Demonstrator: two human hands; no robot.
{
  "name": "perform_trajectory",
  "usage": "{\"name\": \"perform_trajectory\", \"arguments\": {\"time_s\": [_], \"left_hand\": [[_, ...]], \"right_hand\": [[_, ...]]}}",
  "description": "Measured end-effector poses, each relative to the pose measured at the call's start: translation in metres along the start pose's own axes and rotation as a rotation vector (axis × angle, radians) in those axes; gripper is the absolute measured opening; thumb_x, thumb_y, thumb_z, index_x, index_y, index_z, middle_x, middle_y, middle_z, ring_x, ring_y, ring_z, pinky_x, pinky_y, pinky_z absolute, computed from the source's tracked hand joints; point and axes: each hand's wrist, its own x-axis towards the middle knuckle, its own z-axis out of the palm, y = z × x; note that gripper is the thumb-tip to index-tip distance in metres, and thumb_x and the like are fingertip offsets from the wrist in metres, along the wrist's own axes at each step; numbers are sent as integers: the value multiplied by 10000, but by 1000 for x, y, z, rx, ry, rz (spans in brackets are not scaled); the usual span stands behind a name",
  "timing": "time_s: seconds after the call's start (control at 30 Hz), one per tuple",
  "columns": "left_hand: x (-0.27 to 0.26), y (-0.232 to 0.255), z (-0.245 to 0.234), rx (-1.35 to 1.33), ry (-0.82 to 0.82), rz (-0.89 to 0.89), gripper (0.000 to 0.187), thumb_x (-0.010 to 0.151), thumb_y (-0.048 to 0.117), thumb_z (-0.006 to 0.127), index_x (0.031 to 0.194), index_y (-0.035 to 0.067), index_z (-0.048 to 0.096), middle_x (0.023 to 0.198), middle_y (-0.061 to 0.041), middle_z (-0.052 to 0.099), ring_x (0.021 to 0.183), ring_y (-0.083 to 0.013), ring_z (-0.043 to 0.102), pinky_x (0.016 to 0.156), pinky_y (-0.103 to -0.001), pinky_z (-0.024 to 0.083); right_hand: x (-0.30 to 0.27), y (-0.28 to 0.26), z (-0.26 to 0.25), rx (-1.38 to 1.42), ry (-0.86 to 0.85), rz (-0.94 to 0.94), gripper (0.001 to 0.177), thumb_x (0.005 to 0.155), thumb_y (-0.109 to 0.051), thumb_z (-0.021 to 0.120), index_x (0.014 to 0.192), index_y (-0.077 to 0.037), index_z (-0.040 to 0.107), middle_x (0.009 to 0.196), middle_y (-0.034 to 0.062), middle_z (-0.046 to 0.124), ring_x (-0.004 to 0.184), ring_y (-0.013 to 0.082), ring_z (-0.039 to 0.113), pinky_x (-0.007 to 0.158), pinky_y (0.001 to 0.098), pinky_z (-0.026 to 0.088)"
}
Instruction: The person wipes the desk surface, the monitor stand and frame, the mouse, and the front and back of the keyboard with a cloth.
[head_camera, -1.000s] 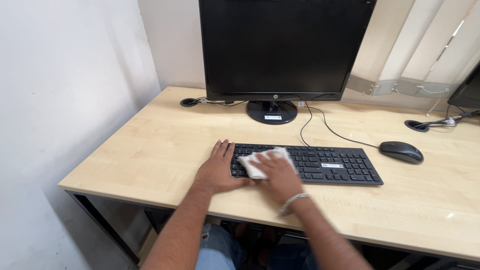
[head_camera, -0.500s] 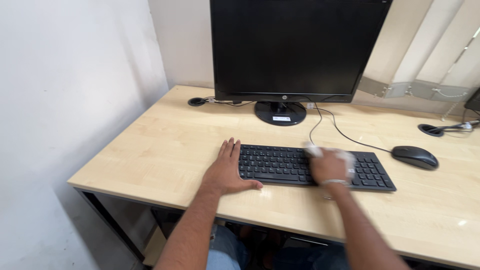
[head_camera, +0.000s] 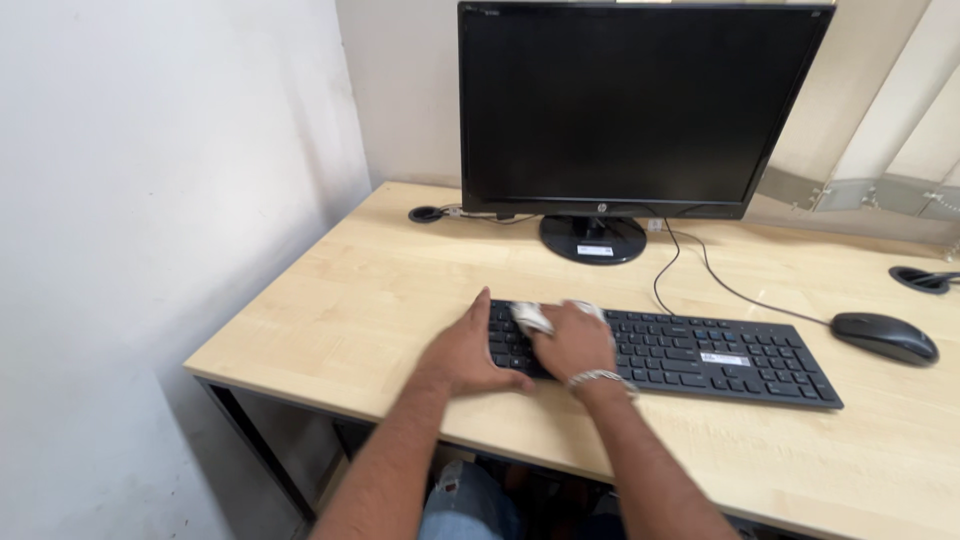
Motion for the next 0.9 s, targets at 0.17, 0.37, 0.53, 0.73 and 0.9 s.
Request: {"name": "perform_trajectory", "arguments": {"time_s": [0.17,0.37,0.53,0.73,0.9], "left_hand": [[2,-20,8,308,47,49,1556,507,1010,608,1615,58,72,1707,-94,164,1586,-227,102,1272,-567,34],[5,-17,11,375,-41,-14,1502,501,1036,510,1633,161,52,1714,-64,119,1582,-214,76,1277,-535,36],[8,-23,14,363,-27,8,1495,551,1047,475,1634,125,14,1715,-71,101,1577,-221,81,1270,-547,27],[5,-22,14,325,-25,-10,1454,537,1031,480,1643,183,63,1714,-67,125,1579,-223,97,1274,-551,30],[2,-20,11,348,-7,0,1463,540,1036,494,1639,166,73,1710,-72,131,1579,-222,100,1273,-547,36]], "right_hand": [[2,-1,-5,159,-131,107,392,813,-247,679,1198,-243,754,1300,-7,711,1219,259,671,1095,398,499],[17,-26,26,-77,-9,-184,535,739,-240,726,1266,-321,774,1429,8,601,1340,327,525,1076,552,365],[25,-2,14,-83,-45,-42,409,836,-321,687,1231,-243,762,1457,-13,582,1284,235,584,1059,425,472],[2,47,-41,-167,29,165,311,859,-344,677,1116,-238,817,1398,-17,618,1287,216,571,1005,395,542],[9,9,-14,-206,-57,127,353,857,-400,696,1180,-296,793,1358,-1,607,1241,262,548,1015,456,476]]}}
